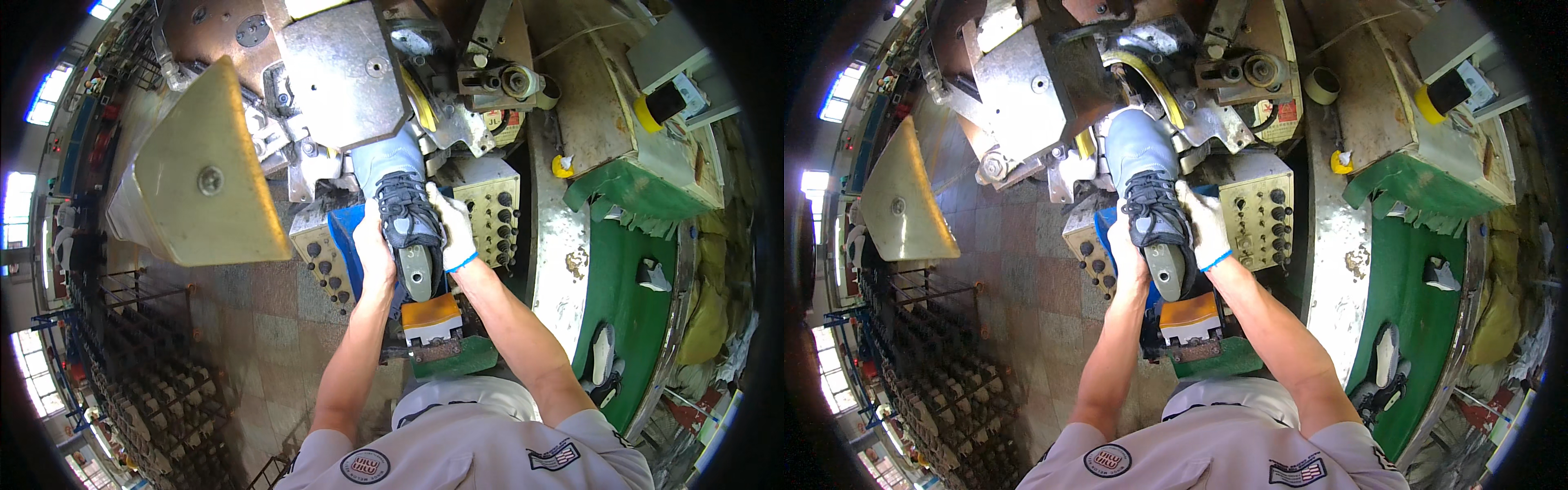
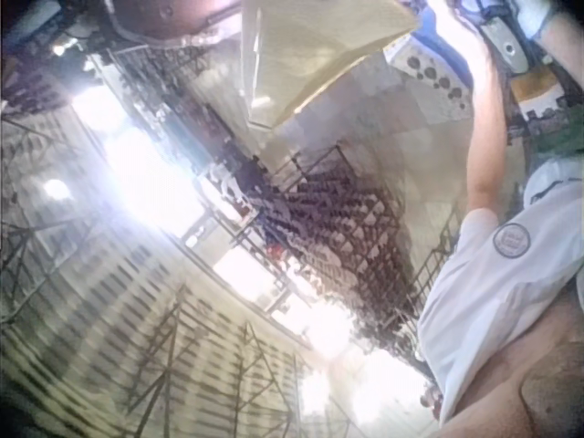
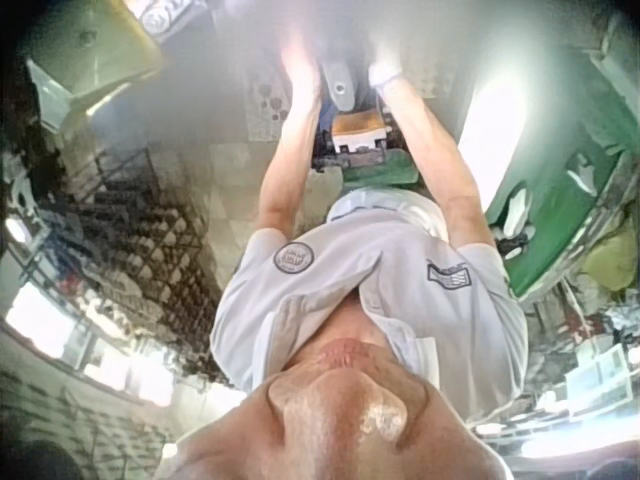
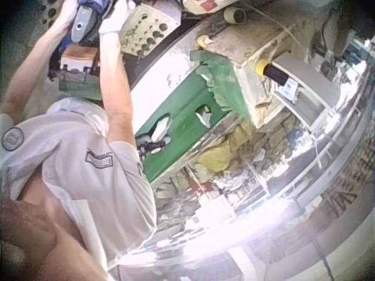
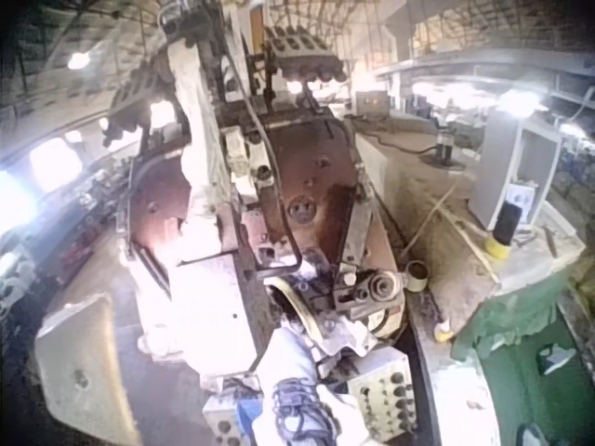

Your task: The person picks up shoe uppers on lasts from a conveyor belt, positions them onto a machine to shape the footwear components, and then places the processed items back onto the belt.

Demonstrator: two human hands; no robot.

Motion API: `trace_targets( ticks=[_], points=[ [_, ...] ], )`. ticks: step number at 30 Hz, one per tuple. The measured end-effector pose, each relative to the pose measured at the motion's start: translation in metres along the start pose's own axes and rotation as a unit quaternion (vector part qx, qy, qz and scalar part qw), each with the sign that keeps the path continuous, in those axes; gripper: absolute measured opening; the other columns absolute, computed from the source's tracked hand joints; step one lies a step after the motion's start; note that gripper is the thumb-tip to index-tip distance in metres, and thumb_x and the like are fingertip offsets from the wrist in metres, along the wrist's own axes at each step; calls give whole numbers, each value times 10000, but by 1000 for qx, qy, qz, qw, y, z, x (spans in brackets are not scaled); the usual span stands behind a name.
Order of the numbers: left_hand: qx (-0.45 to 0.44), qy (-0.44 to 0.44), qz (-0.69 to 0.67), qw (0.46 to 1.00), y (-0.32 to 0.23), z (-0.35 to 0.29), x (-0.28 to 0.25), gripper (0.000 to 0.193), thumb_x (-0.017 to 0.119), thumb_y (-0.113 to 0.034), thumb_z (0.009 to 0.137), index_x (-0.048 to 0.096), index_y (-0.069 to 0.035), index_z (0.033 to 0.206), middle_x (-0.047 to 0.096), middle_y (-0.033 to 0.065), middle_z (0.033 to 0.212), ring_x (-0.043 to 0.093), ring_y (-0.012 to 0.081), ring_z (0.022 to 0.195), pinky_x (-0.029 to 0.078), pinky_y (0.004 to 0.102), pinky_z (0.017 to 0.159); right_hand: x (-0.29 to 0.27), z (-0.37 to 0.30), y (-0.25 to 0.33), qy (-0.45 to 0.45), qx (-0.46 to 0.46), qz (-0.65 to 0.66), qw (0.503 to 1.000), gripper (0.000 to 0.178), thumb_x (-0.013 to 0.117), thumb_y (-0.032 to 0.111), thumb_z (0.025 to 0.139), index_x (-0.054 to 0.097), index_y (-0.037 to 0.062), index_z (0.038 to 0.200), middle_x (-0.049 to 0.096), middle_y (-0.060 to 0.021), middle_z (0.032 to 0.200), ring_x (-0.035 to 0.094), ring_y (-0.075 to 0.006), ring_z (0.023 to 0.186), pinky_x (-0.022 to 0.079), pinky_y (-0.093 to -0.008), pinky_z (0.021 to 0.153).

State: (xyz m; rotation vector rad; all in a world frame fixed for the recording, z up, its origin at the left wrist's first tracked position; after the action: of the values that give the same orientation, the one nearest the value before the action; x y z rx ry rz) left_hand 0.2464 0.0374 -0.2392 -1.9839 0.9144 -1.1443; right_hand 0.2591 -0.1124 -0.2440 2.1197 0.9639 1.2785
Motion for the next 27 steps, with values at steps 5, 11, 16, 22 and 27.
trace_targets(
  ticks=[5,11,16,22,27],
  points=[
    [43,23,4,999,-5,-1,6,414,431,-322,1082,687,-2,1021,679,36,955,591,112,845,483,281,801,-2,15,1,27,-40,-22,999,292,672,279,975,719,42,811,622,42,732,519,-52,635,425,-251,564],
    [72,54,71,993,7,-4,-21,475,365,-342,1095,634,42,1165,683,57,1020,604,153,912,479,295,849,6,-9,17,36,-2,-72,997,352,634,373,991,726,40,922,676,22,851,578,-70,754,484,-268,679],
    [70,106,579,806,105,-75,-121,944,752,-416,820,305,94,1476,495,322,1401,496,449,1303,408,497,1082,-102,-54,59,123,-124,-47,984,476,334,186,1015,429,-107,1378,486,-239,1425,589,-369,1217,603,-442,864],
    [145,139,630,750,188,-106,-164,826,747,-217,761,356,74,1428,444,341,1401,455,485,1293,396,491,1084,-180,-138,93,-25,-102,-64,992,477,376,218,1036,434,-130,1358,544,-245,1340,620,-384,1152,618,-461,770],
    [60,79,584,806,122,-114,-161,577,799,-173,720,610,12,1233,737,166,857,712,371,794,556,426,753,-156,-139,100,-17,-99,-116,988,494,556,261,1006,487,-113,1322,581,-230,1299,648,-394,1094,611,-468,743]
  ],
)
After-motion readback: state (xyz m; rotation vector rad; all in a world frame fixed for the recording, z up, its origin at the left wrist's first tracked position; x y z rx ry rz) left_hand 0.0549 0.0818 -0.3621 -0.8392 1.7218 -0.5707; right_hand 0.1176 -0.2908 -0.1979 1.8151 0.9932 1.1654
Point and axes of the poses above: each hand's wrist, its own z-axis towards the middle knuckle, its own x-axis out of the palm, y = z × x, the point moved 9 cm from there along z, towards the middle knuckle
